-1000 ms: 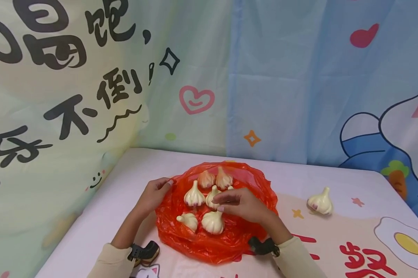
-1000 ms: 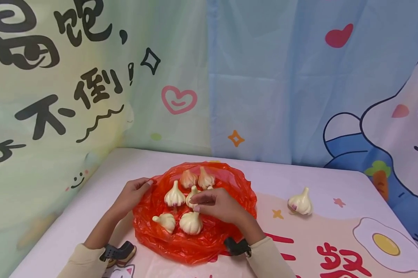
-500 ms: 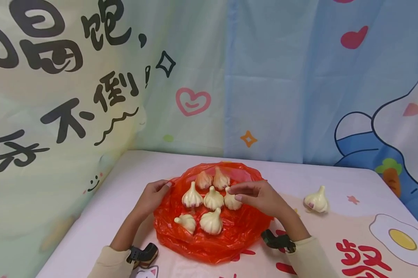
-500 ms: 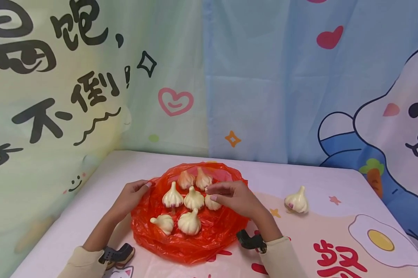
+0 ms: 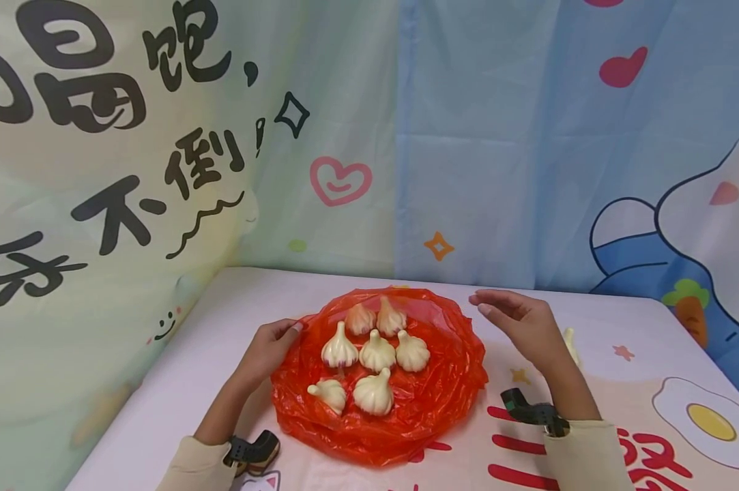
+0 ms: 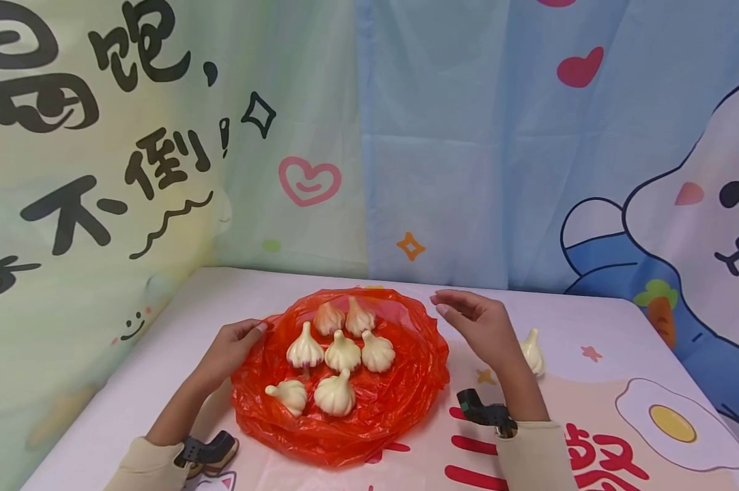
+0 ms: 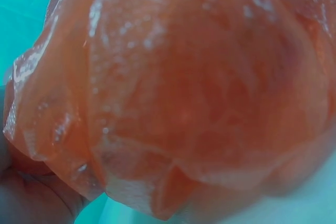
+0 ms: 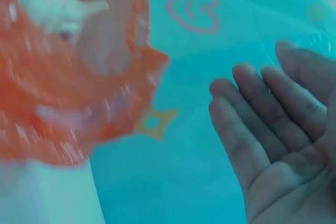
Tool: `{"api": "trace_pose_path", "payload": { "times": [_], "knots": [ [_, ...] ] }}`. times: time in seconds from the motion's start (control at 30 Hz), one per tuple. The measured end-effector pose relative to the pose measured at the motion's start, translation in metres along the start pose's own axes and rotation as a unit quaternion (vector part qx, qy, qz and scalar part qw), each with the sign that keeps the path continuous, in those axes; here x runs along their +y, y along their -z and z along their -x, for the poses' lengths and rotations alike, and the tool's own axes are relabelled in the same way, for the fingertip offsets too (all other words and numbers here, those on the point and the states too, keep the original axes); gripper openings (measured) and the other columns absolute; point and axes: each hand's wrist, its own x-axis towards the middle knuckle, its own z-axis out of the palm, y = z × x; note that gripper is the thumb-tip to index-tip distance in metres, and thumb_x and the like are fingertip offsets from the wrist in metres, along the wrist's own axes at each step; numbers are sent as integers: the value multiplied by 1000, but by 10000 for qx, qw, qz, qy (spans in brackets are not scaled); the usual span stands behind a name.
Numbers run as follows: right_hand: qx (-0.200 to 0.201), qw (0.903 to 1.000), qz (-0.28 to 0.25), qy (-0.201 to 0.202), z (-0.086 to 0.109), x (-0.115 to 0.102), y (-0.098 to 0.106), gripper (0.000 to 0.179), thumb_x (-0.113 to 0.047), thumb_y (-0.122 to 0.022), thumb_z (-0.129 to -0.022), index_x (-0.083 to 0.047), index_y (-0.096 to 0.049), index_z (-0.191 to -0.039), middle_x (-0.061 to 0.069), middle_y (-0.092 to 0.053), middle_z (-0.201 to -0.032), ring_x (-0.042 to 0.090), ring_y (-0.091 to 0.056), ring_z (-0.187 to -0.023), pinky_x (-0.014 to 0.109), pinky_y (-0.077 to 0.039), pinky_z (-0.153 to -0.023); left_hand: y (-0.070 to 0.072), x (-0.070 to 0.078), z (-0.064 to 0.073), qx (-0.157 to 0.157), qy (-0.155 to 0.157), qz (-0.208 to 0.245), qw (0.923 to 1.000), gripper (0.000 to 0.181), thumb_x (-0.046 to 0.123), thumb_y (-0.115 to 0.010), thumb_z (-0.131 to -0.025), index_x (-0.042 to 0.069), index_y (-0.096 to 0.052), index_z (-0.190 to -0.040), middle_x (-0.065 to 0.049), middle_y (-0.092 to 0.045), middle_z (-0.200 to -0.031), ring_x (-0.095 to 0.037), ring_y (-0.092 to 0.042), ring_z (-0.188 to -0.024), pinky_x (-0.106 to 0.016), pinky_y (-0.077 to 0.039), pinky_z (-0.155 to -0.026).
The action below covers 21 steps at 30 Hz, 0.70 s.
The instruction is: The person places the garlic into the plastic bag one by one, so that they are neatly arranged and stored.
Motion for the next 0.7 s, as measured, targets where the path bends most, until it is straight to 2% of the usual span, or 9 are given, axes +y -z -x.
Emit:
{"api": "trace_pose_path", "payload": {
  "times": [0.13,0.27,0.47,0.57,0.7],
  "knots": [
    [473,9981,333,-200,4,6,15,48,-44,-60,-94,-12,-62,-130,6,-66,-122,23,-60,-112,21,-50,-83,-1,0,0,-13,3,3,10000,28,28,-53,-101,9,-67,-116,-7,-69,-99,-25,-68,-75,-35,-58,-68],
    [765,9951,506,-376,7,12,27,50,-46,-60,-94,-13,-62,-131,6,-65,-123,22,-59,-113,19,-49,-83,-1,1,1,-17,52,27,10000,29,28,-53,-101,9,-67,-117,-7,-69,-99,-25,-68,-75,-35,-58,-69],
    [1127,9904,473,-640,10,26,45,51,-47,-62,-92,-15,-61,-132,-1,-67,-121,11,-58,-113,13,-47,-81,0,0,1,-13,153,59,9999,28,29,-53,-101,10,-67,-117,-7,-69,-99,-26,-68,-75,-35,-58,-69],
    [1282,9877,451,-779,12,32,55,50,-45,-62,-93,-16,-60,-134,-3,-67,-121,14,-56,-116,9,-46,-79,0,-1,1,-11,158,59,9999,28,29,-53,-101,10,-67,-117,-7,-69,-99,-26,-68,-74,-35,-58,-68],
    [1434,9836,480,-982,16,43,68,51,-44,-60,-94,-16,-58,-136,-4,-65,-124,20,-53,-121,11,-47,-81,-1,-1,1,-28,67,24,10000,28,28,-53,-101,9,-67,-116,-7,-69,-98,-25,-67,-74,-35,-58,-68]
  ]
}}
